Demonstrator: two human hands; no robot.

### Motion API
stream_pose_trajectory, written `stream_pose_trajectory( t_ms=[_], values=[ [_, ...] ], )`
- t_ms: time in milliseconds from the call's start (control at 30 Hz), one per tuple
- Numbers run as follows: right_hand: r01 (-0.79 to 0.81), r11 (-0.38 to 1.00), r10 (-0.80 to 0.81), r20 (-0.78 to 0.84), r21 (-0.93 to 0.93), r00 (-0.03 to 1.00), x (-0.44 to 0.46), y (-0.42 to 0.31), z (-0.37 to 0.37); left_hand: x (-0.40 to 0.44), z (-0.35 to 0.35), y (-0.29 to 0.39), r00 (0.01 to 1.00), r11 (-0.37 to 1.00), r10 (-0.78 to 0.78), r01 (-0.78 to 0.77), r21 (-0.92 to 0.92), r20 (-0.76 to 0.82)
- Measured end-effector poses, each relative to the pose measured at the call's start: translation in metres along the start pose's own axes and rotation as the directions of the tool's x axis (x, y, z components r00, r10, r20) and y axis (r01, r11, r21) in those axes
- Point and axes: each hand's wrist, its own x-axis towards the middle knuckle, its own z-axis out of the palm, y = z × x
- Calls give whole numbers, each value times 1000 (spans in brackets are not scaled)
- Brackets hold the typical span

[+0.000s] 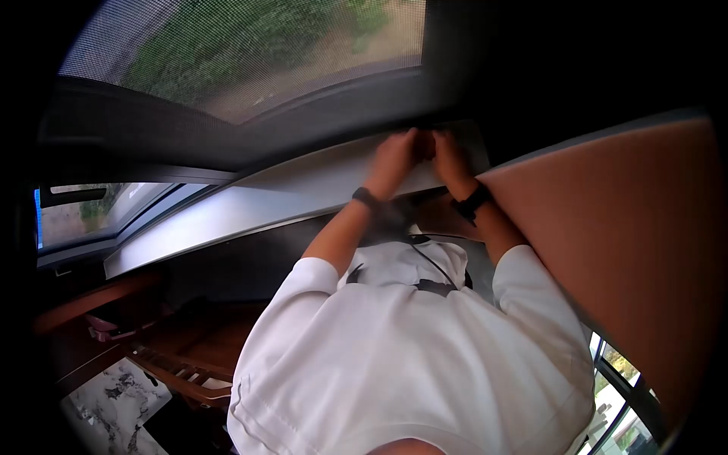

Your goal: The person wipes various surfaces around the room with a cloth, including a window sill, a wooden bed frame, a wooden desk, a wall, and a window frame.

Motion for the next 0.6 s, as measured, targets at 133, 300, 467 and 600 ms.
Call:
stream_pose_trajectory(
  t_ms=[133, 300, 467, 600],
  values=[
    [81, 997, -83, -159, -20, 984, -14, 28, -6, 5, 17, 20, 992, 993, 118, -119, -6, -32],
    [-3, 982, -14, -88, -189, 996, -68, 20, -26, -29, 22, 43, 977, 996, 75, -84, 36, 201],
    [-11, 989, 17, 39, -149, 999, -92, -10, -54, -62, 14, 56, 976, 997, 79, -77, -19, 201],
    [73, 990, -74, 0, -124, 997, -73, 16, -46, -47, 6, 68, 994, 995, 101, -102, 12, 50]
  ],
)
